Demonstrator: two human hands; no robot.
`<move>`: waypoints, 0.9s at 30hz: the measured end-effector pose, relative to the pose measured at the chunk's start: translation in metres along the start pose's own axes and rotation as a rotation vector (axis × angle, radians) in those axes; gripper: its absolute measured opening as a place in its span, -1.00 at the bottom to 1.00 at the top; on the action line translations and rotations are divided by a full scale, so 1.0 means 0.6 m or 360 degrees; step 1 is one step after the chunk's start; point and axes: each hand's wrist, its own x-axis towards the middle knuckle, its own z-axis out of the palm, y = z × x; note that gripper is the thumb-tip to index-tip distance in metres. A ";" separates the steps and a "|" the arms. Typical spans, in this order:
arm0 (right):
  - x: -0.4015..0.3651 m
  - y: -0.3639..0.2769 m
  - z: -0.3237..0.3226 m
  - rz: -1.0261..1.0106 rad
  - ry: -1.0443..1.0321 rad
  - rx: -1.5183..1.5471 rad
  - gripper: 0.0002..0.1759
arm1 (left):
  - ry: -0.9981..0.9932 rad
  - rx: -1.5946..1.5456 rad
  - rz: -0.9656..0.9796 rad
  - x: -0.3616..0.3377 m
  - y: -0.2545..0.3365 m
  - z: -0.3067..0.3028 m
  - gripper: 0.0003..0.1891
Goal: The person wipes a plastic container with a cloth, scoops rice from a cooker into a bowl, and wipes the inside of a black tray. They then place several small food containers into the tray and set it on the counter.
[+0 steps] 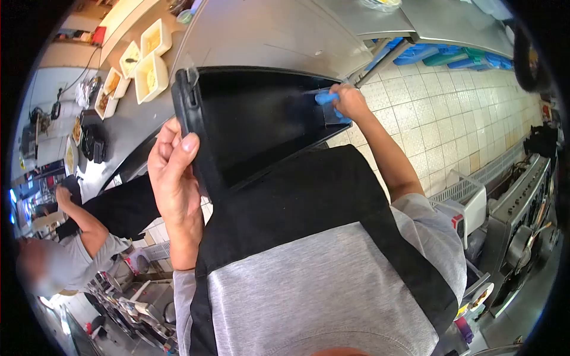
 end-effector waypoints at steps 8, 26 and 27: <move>-0.030 0.077 0.074 0.0049 0.0163 -0.0393 -0.62 | -0.0063 0.0157 -0.0044 -0.007 -0.015 0.107 -0.71; -0.194 0.102 0.086 0.0504 -0.1109 -0.0007 -0.62 | -0.0741 0.0292 -0.0377 0.064 -0.069 0.196 -0.65; -0.197 0.105 0.082 0.0462 -0.1172 -0.0047 -0.62 | -0.0783 0.0297 -0.0403 0.062 -0.068 0.205 -0.65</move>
